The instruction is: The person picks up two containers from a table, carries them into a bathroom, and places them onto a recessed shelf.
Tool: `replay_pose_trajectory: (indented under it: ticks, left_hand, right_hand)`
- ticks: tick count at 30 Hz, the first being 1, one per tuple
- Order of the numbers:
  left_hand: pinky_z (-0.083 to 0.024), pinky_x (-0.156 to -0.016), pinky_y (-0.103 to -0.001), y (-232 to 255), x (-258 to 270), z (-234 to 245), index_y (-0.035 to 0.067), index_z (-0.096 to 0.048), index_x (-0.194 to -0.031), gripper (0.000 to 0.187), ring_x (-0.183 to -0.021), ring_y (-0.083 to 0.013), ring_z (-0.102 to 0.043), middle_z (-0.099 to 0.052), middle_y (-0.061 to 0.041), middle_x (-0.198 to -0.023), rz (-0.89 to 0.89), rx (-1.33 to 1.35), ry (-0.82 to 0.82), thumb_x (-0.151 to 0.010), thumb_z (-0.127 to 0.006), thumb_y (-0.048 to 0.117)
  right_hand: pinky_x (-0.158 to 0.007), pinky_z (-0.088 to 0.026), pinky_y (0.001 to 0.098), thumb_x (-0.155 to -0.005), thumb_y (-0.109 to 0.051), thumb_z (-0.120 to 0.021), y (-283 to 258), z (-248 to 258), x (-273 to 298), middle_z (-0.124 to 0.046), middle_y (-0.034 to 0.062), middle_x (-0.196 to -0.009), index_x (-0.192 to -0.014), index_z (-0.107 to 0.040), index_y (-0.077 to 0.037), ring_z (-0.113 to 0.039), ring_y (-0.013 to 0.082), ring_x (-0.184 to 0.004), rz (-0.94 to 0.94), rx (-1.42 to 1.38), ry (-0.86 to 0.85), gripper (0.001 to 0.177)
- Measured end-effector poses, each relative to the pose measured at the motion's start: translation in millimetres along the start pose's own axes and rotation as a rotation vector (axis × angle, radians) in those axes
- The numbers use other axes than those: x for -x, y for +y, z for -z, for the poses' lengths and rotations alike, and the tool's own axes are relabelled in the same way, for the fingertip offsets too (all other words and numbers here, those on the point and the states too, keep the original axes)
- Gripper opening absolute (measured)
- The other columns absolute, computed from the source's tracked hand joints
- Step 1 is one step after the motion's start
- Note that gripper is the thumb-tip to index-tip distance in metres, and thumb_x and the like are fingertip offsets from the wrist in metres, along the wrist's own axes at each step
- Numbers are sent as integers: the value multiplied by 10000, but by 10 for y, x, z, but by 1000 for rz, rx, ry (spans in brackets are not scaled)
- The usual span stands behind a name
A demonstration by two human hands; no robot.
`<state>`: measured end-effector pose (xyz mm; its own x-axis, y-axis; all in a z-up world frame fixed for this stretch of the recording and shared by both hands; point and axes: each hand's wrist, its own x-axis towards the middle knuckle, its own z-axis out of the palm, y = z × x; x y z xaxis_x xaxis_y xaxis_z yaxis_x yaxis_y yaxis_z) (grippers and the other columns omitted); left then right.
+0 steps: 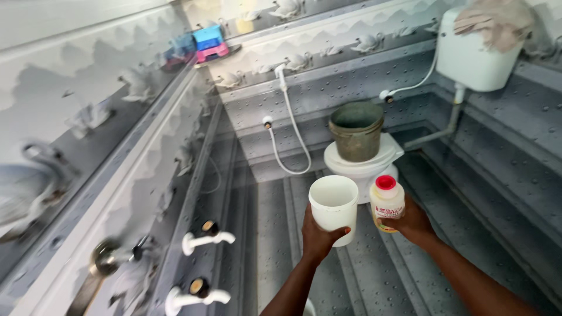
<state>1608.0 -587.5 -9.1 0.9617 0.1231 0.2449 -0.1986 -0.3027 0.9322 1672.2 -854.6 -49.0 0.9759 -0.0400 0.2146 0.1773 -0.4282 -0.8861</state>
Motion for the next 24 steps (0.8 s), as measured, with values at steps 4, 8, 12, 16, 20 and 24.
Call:
replay_pose_trajectory:
  ticks: [4, 8, 12, 16, 20, 24]
  left_hand:
    - [-541, -1056, -403, 126, -267, -237, 101, -417, -1478, 1097, -1270, -259, -630, -643, -116, -1365, -22, 20, -45, -568, -986, 322]
    - [-545, -1053, -403, 322, -556, -479, 98, -414, -1485, 1105, -1268, -261, -631, -645, -121, -1363, -62, 54, -96, -569, -984, 336]
    - [-548, -1049, -403, 499, -806, -729, 94, -411, -1491, 1113, -1266, -262, -633, -646, -126, -1360, -97, 87, -157, -570, -981, 350]
    - [-550, -1040, -408, 601, -1088, -1029, 76, -408, -1486, 1120, -1265, -268, -629, -640, -136, -1359, -164, 157, -228, -574, -984, 374]
    - [-575, -1018, -402, 615, -1485, -1382, 49, -395, -1463, 1123, -1254, -264, -631, -627, -146, -1348, -157, 153, -284, -579, -987, 409]
    - [-564, -1013, -393, 661, -1858, -1645, 55, -408, -1470, 1150, -1229, -256, -655, -653, -147, -1328, -304, 175, -316, -550, -995, 420]
  right_hand:
    - [-1003, -520, 398, -599, -287, -946, 75, 314, -208, -699, 113, -1294, -1411, -520, -100, -674, 260, -1189, -10, 52, 70, 936]
    - [-1008, -512, 393, -595, -311, -939, 63, 727, -381, -696, 116, -1295, -1405, -536, -91, -668, 260, -1189, 97, 132, 142, 931]
    - [-1010, -525, 388, -609, -324, -941, -51, 1115, -418, -711, 105, -1285, -1372, -570, -97, -687, 246, -1182, 13, 198, 188, 878]
    - [-1020, -504, 393, -608, -325, -934, -142, 1409, -456, -707, 112, -1269, -1395, -530, -95, -673, 249, -1181, -68, 133, 239, 914]
    - [-1019, -528, 397, -613, -350, -919, -123, 1674, -616, -722, 121, -1261, -1359, -561, -80, -698, 259, -1173, -134, 205, 303, 871]
    - [-1031, -498, 412, -615, -347, -924, -94, 1855, -773, -695, 131, -1286, -1373, -549, -79, -669, 276, -1193, -151, 265, 397, 887]
